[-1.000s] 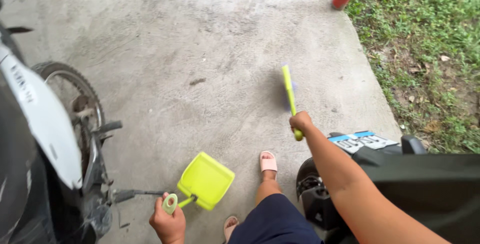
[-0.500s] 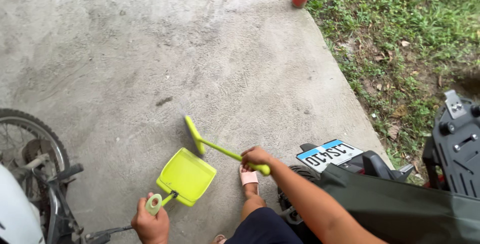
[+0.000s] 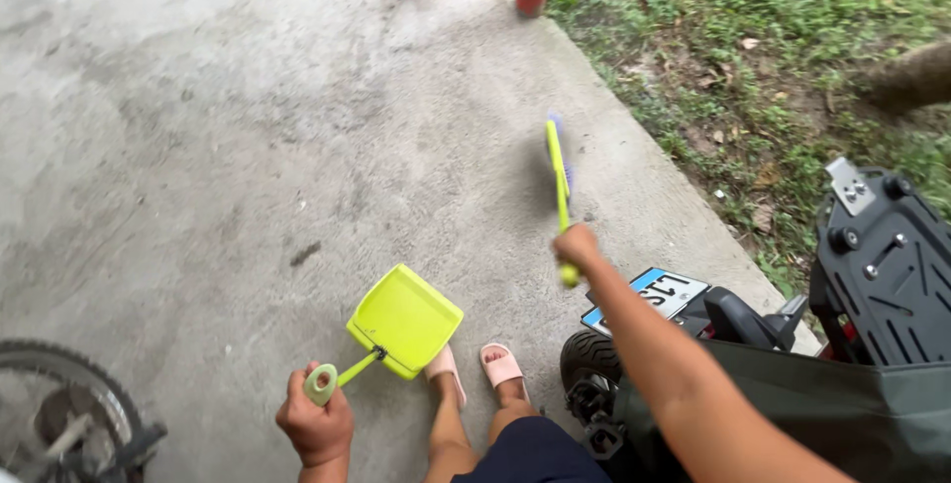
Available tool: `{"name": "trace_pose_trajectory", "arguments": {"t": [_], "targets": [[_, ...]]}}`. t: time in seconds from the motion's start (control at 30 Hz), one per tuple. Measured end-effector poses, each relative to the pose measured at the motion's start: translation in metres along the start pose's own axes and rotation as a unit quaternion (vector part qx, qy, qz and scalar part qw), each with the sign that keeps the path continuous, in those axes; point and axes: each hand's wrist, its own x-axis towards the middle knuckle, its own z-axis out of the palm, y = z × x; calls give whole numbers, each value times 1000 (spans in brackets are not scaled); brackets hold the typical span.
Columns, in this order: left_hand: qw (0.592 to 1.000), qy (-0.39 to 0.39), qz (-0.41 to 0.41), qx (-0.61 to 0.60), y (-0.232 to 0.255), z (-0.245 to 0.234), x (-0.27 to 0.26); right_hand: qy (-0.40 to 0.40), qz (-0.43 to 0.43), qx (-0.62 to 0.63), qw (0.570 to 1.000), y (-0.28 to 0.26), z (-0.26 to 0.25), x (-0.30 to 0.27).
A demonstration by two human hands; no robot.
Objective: The person sweeps debris from a concrete floor into a green dustpan using a small brush, then adds soap from a packet into a bucket of water and scrubs the license plate of a motorcycle.
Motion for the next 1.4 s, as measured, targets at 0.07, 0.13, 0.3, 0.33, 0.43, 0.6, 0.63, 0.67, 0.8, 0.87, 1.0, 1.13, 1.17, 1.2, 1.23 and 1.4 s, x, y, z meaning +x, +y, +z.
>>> {"name": "trace_pose_trajectory", "arguments": {"t": [0.07, 0.13, 0.3, 0.33, 0.43, 0.6, 0.63, 0.67, 0.8, 0.87, 1.0, 1.13, 1.17, 1.2, 1.23, 1.4], "targets": [[1000, 8, 14, 2, -3, 5, 18, -8, -29, 49, 998, -15, 22, -32], [999, 29, 39, 13, -14, 11, 39, -81, -16, 92, 992, -25, 28, -64], [999, 34, 31, 21, -54, 16, 84, -301, 4, 130, 945, -77, 71, -112], [999, 36, 30, 22, -64, 18, 93, -338, 5, 141, 931, -89, 88, -117], [995, -50, -63, 66, -99, 16, 118, -377, -2, 124, 918, -127, 158, -131], [999, 4, 31, 3, -122, 41, 152, -272, -152, -100, 945, -154, 207, -70], [999, 7, 49, 5, -121, 43, 157, -272, -138, -188, 934, -151, 194, -46], [999, -8, 45, 7, -118, 43, 162, -265, -22, -35, 963, -146, 173, -21], [998, -39, 44, -18, -91, 66, 189, -101, 19, -33, 994, -139, 57, 78], [998, -39, 47, -19, -76, 83, 198, -114, 69, 139, 981, -140, 13, 114], [998, -40, 56, 7, -40, 133, 221, -2, 21, 31, 999, -165, -5, 142], [997, -72, 30, 2, 3, 184, 248, -72, -7, 116, 991, -172, -9, 104], [997, -75, 35, 6, 11, 195, 254, -127, 2, 163, 979, -176, -13, 101], [996, -79, 40, 10, 19, 206, 260, -181, 11, 209, 961, -178, -17, 100], [996, -80, 44, 14, 27, 217, 266, -208, 14, 215, 954, -182, -19, 101], [996, -68, 57, -7, 71, 253, 287, -318, 27, 177, 931, -219, 11, 150]]}}
